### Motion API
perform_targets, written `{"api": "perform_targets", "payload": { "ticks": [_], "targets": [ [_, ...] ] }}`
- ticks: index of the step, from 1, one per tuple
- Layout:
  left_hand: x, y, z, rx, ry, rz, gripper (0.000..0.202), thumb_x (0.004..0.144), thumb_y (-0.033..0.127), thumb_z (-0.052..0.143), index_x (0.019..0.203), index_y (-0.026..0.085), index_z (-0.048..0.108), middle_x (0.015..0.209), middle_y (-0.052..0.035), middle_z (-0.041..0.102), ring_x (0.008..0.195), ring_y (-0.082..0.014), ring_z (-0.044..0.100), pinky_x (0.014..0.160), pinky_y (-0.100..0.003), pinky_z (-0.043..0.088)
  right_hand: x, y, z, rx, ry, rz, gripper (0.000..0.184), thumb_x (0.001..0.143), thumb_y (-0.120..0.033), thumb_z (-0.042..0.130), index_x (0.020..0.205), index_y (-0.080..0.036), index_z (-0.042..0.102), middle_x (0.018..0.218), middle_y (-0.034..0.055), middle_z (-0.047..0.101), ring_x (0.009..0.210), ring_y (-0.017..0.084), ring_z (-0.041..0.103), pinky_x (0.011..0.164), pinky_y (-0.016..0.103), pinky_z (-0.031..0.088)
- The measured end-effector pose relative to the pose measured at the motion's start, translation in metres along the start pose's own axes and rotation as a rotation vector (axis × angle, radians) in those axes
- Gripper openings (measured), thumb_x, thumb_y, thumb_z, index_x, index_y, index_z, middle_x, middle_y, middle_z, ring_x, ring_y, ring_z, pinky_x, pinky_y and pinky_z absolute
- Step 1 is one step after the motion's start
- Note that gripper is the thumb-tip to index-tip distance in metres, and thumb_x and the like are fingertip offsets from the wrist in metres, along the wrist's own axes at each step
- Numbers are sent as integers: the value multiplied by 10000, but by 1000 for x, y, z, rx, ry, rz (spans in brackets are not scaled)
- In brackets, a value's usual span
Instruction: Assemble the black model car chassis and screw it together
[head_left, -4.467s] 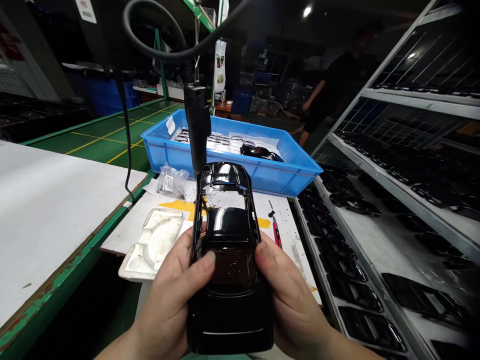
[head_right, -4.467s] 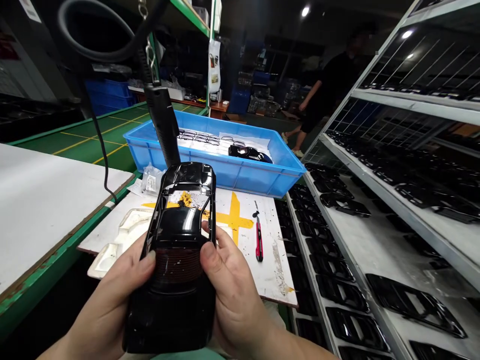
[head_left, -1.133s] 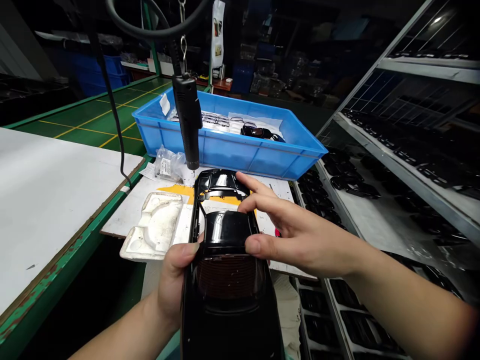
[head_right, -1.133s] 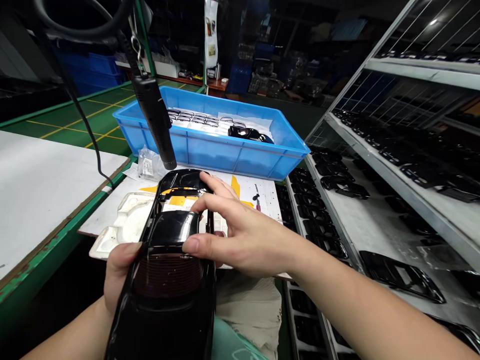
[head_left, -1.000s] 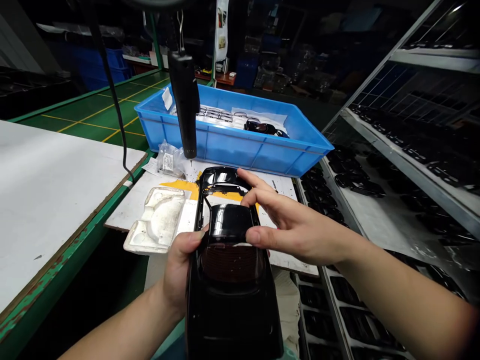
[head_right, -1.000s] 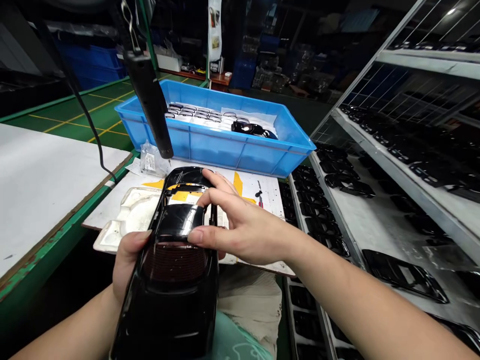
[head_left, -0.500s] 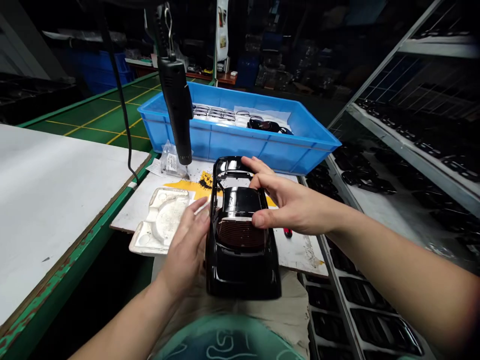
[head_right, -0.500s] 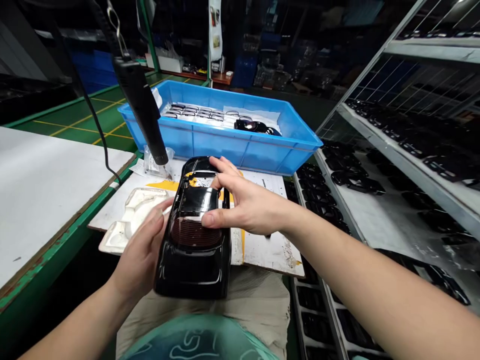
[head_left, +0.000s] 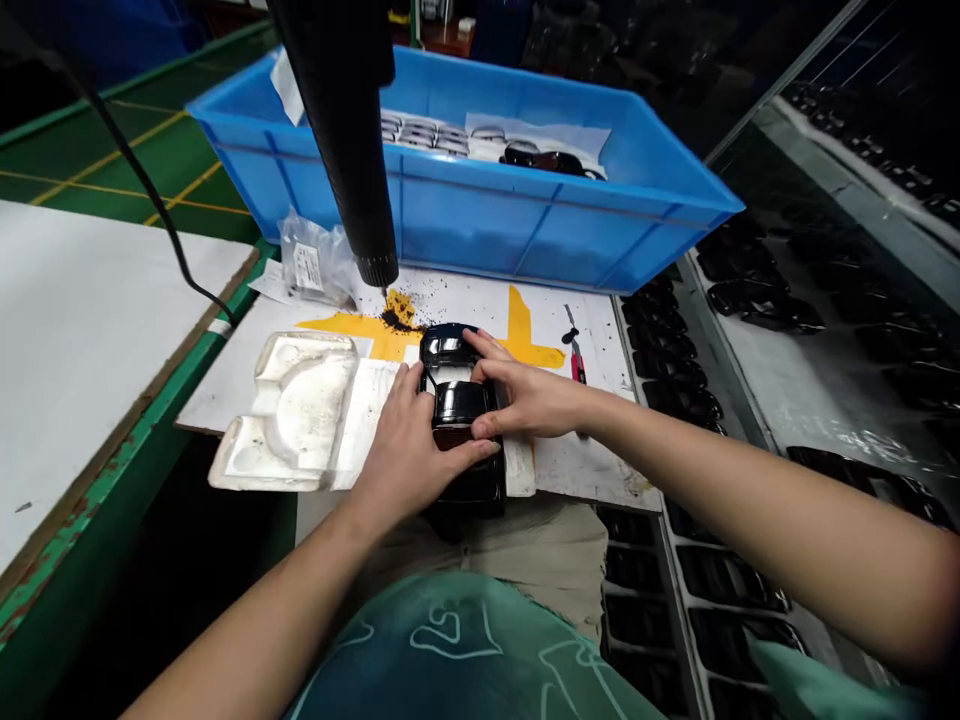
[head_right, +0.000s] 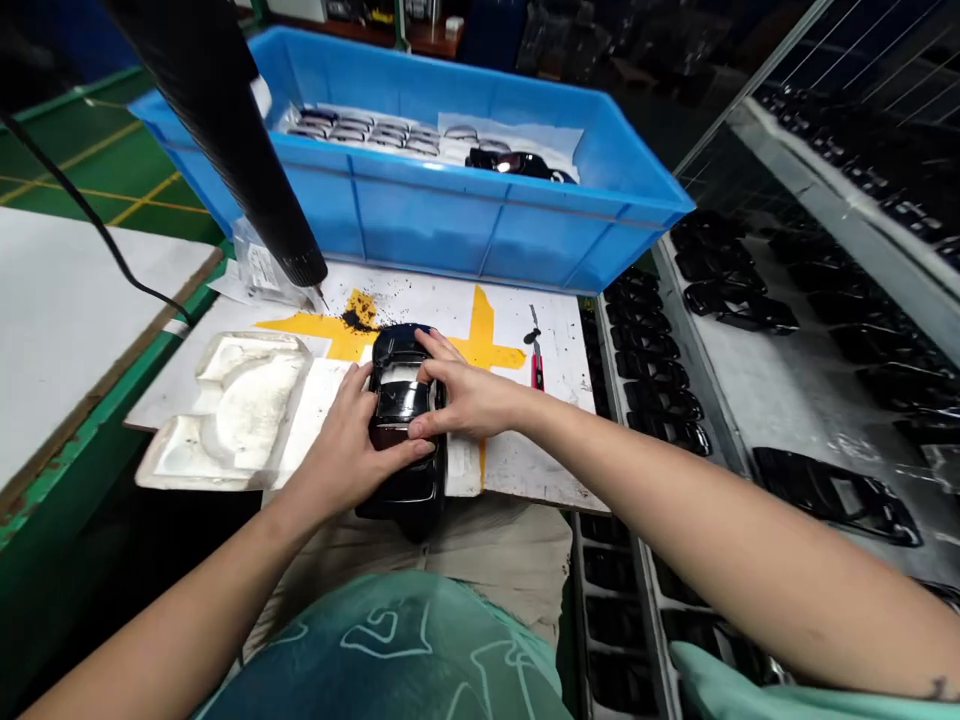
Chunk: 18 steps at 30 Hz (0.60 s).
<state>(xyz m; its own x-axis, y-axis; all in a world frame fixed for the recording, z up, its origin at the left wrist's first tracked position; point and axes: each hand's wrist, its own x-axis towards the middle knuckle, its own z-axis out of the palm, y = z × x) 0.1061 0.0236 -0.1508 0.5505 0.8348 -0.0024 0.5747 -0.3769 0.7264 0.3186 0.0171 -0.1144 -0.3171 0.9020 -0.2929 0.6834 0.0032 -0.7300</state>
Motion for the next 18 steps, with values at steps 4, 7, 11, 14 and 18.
{"api": "perform_targets", "payload": {
  "ticks": [4, 7, 11, 14, 18],
  "targets": [
    [1, -2, 0, -89, -72, -53, 682, 730, 665, 709, 1164, 156, 575, 1638, -153, 119, 1514, -337, 158, 1228, -519, 222, 10, -16, -14, -197, -166, 133, 644, 688, -622, 768, 1129, -178, 613, 1645, 107, -82, 1498, 314, -147, 1234, 511, 51],
    [1, -1, -1, -142, -80, -88, 559, 766, 648, 680, 1052, 173, 602, 1640, -127, 125, 1499, -323, 218, 1213, -508, 265, 18, -29, -22, -319, -271, 184, 631, 708, -608, 753, 1153, -174, 644, 1646, 70, -98, 1491, 357, -137, 1233, 541, 99],
    [1, 0, -1, -161, -100, -108, 452, 802, 600, 662, 977, 188, 597, 1640, -103, 126, 1501, -299, 214, 1209, -494, 278, 27, -42, -22, -340, -322, 280, 589, 705, -559, 773, 1120, -154, 666, 1641, 63, -117, 1483, 364, -142, 1239, 529, 100],
    [1, -1, -1, -161, -119, -115, 444, 814, 588, 651, 1014, 195, 596, 1642, -90, 110, 1505, -288, 200, 1217, -495, 260, 31, -48, -20, -392, -350, 346, 556, 706, -525, 786, 1091, -142, 670, 1631, 74, -157, 1482, 356, -146, 1242, 508, 103],
    [1, -2, -1, -137, -100, -110, 461, 805, 593, 654, 1034, 198, 594, 1637, -90, 127, 1492, -290, 232, 1217, -496, 261, 28, -47, -19, -373, -346, 340, 573, 713, -530, 780, 1130, -155, 662, 1630, 45, -178, 1477, 370, -158, 1244, 516, 90]
  ]
}}
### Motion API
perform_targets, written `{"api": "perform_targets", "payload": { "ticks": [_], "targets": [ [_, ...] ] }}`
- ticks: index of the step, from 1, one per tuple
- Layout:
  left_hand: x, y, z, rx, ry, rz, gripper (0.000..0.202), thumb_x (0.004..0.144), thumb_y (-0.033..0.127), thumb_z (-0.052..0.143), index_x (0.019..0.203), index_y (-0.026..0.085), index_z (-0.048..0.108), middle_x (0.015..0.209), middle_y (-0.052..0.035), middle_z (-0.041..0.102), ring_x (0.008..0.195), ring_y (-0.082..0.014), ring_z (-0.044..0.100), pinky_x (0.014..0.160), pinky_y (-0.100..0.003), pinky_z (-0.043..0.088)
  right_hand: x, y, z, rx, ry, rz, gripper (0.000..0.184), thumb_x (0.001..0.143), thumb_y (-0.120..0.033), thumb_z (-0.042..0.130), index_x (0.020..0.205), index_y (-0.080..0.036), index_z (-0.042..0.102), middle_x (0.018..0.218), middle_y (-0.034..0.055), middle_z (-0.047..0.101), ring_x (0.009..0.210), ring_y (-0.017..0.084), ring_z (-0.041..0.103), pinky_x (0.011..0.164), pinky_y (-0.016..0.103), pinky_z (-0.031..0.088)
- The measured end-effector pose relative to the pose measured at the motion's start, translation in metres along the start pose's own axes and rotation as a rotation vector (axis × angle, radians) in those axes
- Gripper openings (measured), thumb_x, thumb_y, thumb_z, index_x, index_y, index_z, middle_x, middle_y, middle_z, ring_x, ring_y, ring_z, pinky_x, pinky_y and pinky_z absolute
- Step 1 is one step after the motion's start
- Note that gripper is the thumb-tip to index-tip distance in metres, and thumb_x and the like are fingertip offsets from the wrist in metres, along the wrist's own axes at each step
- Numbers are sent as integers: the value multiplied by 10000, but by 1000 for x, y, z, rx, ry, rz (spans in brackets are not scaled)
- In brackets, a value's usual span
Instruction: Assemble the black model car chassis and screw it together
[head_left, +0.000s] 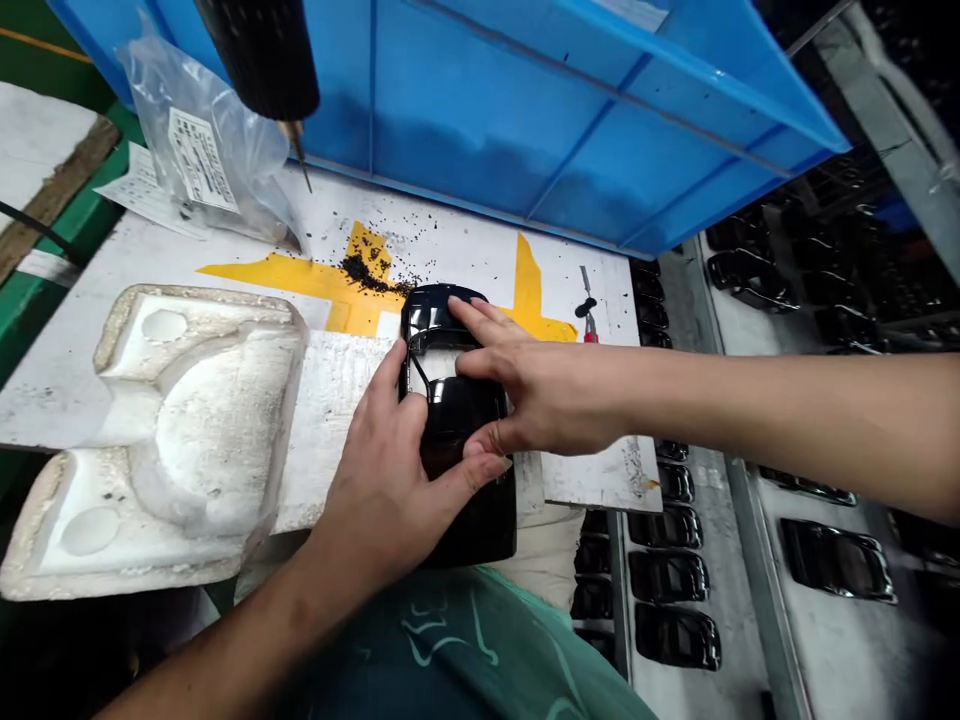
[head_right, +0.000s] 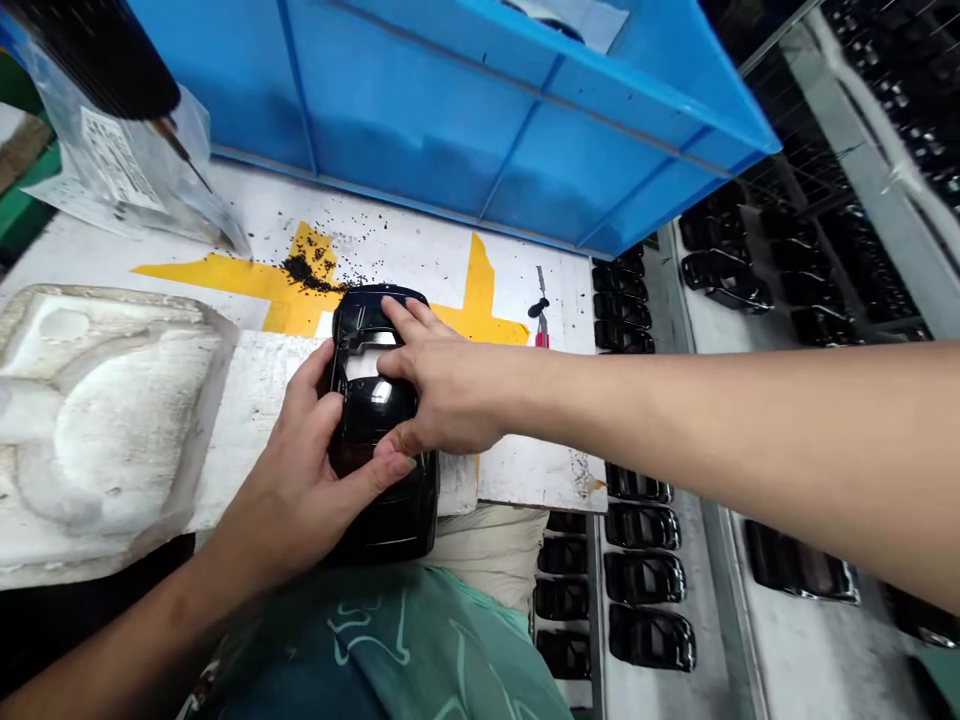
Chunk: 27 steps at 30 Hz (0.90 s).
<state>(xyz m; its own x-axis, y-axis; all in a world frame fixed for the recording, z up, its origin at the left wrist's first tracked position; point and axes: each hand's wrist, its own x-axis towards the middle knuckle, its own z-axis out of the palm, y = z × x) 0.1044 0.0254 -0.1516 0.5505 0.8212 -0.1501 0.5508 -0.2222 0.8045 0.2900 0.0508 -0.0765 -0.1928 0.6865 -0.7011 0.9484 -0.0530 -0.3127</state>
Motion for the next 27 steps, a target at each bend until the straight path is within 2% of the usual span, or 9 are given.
{"api": "perform_targets", "payload": {
  "ticks": [5, 9, 12, 16, 19, 23, 25, 27],
  "targets": [
    [0, 1, -2, 22, 5, 22, 547, 753, 639, 689, 1050, 190, 594, 1633, -117, 142, 1487, -306, 250, 1208, -486, 287, -4, 19, -4, 78, -24, -130, 646, 750, -599, 736, 1228, -179, 621, 1615, 52, -220, 1459, 340, -232, 1239, 512, 26],
    [-1, -1, -4, 35, -18, 42, 565, 754, 630, 690, 1085, 184, 582, 1640, -129, 114, 1496, -323, 225, 1198, -505, 299, -3, 32, -7, 20, -44, -207, 569, 760, -603, 729, 1149, -193, 669, 1622, 5, -203, 1478, 337, -186, 1249, 459, 78],
    [-2, -5, -2, 40, -31, 74, 527, 789, 584, 669, 1115, 180, 579, 1643, -131, 98, 1503, -343, 192, 1195, -534, 291, -2, 32, -5, -14, -11, -184, 515, 734, -570, 766, 1098, -212, 694, 1631, -53, -162, 1487, 351, -153, 1253, 464, 112],
    [-2, -6, -1, 26, -25, 89, 564, 812, 521, 671, 1249, 190, 541, 1646, -119, 77, 1508, -352, 165, 1202, -569, 255, -2, 26, -3, -43, 31, -184, 451, 726, -533, 783, 1025, -206, 701, 1645, -15, -103, 1497, 337, -124, 1250, 485, 137],
    [-3, -8, -7, -15, -55, 119, 552, 791, 489, 709, 1222, 176, 566, 1646, -123, 77, 1518, -340, 135, 1218, -543, 230, -1, 32, -1, -2, 73, -251, 465, 737, -557, 768, 1023, -198, 695, 1649, 15, -68, 1505, 317, -98, 1250, 478, 121],
    [2, -18, -15, -260, -74, 126, 315, 849, 459, 659, 1033, 204, 635, 1648, -80, 161, 1518, -274, 176, 1250, -468, 160, -11, 52, 22, 187, 232, -361, 508, 707, -587, 784, 1049, -229, 667, 1650, 28, 88, 1521, 270, -11, 1246, 461, 136],
    [5, -20, -16, -336, -35, 119, 238, 902, 417, 589, 1003, 207, 639, 1641, -75, 201, 1513, -252, 203, 1252, -464, 142, -20, 55, 37, 309, 400, -389, 540, 687, -563, 814, 1100, -254, 652, 1625, 41, 227, 1515, 275, 125, 1232, 470, 198],
    [2, -14, -18, -335, 11, 115, 225, 918, 376, 559, 1000, 188, 650, 1630, -102, 234, 1506, -269, 225, 1245, -483, 156, -19, 43, 44, 337, 570, -416, 518, 794, -533, 744, 1190, -225, 615, 1580, 99, 321, 1475, 318, 255, 1192, 545, 258]
  ]
}}
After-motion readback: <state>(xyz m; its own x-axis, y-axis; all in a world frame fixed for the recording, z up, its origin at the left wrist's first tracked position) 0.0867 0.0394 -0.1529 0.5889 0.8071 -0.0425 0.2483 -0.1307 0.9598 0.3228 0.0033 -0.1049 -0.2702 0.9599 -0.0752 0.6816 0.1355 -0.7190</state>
